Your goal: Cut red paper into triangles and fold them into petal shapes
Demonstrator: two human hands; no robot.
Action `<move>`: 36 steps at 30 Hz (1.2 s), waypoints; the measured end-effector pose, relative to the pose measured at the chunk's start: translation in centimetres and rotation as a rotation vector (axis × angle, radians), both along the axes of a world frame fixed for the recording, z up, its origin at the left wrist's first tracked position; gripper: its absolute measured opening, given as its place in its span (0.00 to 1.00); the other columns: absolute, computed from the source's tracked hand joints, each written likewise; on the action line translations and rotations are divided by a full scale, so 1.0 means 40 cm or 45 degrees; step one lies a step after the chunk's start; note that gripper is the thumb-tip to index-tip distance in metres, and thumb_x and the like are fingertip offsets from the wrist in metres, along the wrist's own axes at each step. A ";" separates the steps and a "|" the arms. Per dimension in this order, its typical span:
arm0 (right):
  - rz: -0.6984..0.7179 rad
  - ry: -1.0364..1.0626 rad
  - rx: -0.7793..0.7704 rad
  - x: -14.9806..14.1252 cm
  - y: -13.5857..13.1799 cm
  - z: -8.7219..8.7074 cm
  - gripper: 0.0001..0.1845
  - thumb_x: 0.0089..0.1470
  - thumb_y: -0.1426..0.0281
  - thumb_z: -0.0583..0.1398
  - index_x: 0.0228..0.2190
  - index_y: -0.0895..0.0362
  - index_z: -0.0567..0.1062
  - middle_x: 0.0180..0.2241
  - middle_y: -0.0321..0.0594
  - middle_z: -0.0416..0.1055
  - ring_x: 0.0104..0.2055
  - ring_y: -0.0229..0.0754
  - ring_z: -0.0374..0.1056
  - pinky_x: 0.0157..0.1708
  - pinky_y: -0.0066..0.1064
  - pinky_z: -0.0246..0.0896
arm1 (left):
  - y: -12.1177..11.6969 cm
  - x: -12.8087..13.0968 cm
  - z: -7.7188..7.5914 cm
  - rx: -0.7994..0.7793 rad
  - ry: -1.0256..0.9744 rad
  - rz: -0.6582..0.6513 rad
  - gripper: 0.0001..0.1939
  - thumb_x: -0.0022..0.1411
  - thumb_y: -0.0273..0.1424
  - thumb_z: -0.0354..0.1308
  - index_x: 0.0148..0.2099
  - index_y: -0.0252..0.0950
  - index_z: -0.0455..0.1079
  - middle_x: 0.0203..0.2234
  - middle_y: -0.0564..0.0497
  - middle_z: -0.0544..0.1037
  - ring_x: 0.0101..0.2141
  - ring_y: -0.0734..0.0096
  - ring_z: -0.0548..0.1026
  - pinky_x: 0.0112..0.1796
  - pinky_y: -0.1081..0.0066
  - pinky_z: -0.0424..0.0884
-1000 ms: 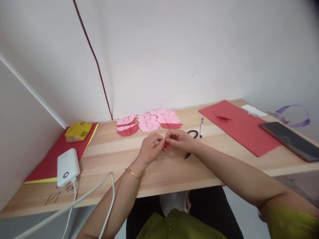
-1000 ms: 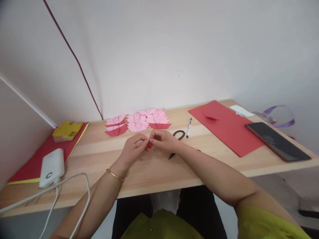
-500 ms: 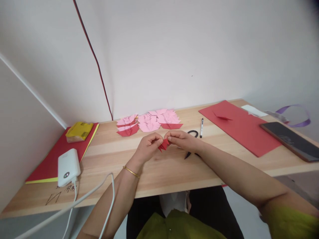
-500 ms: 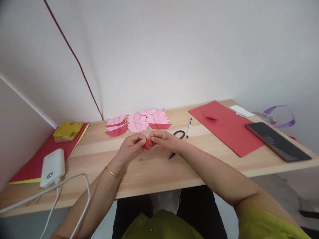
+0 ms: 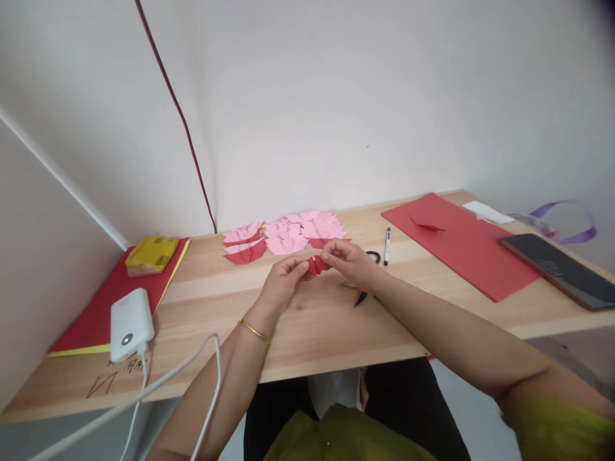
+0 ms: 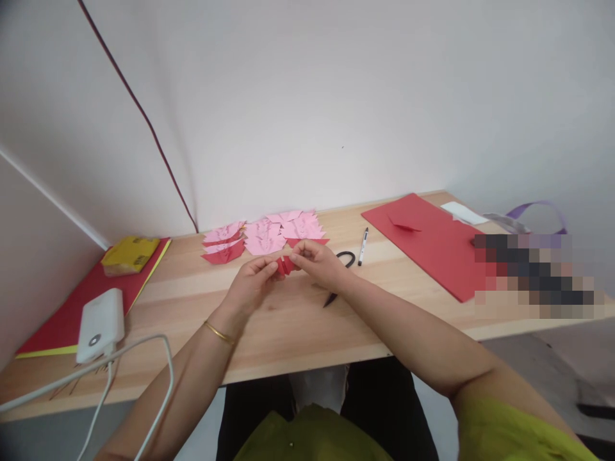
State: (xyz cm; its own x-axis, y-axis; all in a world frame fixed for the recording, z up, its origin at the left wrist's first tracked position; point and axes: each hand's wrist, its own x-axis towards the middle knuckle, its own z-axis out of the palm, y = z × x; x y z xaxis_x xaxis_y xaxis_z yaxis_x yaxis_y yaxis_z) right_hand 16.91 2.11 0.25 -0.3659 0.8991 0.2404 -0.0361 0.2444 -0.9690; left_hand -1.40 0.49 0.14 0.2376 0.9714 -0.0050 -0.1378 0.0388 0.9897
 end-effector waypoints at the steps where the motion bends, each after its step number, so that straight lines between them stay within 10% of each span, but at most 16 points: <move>1: 0.023 -0.003 -0.006 -0.002 -0.001 0.000 0.12 0.53 0.61 0.60 0.30 0.57 0.66 0.28 0.37 0.70 0.31 0.36 0.67 0.34 0.31 0.63 | 0.001 -0.001 0.000 0.018 0.027 0.028 0.12 0.52 0.37 0.61 0.31 0.32 0.71 0.23 0.51 0.73 0.27 0.74 0.69 0.33 0.72 0.66; 10: 0.202 -0.012 -0.032 -0.006 -0.007 -0.003 0.11 0.52 0.64 0.61 0.33 0.57 0.67 0.30 0.38 0.72 0.32 0.37 0.71 0.34 0.31 0.67 | -0.014 0.002 0.023 0.290 0.531 0.018 0.07 0.54 0.32 0.56 0.29 0.33 0.72 0.24 0.52 0.75 0.28 0.73 0.70 0.32 0.73 0.64; 24: 0.326 -0.052 0.104 0.002 -0.004 0.000 0.08 0.53 0.67 0.60 0.34 0.59 0.70 0.33 0.41 0.74 0.36 0.38 0.71 0.39 0.34 0.66 | -0.002 0.005 -0.011 -0.098 -0.009 0.049 0.06 0.47 0.30 0.62 0.28 0.33 0.71 0.20 0.54 0.74 0.24 0.77 0.70 0.29 0.75 0.64; 36: 0.296 -0.196 0.124 -0.002 -0.010 0.000 0.05 0.51 0.71 0.59 0.32 0.58 0.69 0.31 0.39 0.74 0.33 0.37 0.70 0.35 0.32 0.65 | -0.005 0.011 -0.014 -0.168 0.080 0.038 0.04 0.46 0.28 0.60 0.26 0.33 0.69 0.18 0.55 0.72 0.21 0.78 0.68 0.26 0.76 0.62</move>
State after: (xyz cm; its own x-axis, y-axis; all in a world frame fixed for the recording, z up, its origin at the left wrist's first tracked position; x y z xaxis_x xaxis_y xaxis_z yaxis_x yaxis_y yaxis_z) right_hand 16.85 1.70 0.26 -0.5984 0.7622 0.2468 0.0439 0.3387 -0.9399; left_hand -0.95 0.29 -0.42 0.2034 0.9680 -0.1472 -0.0788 0.1660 0.9830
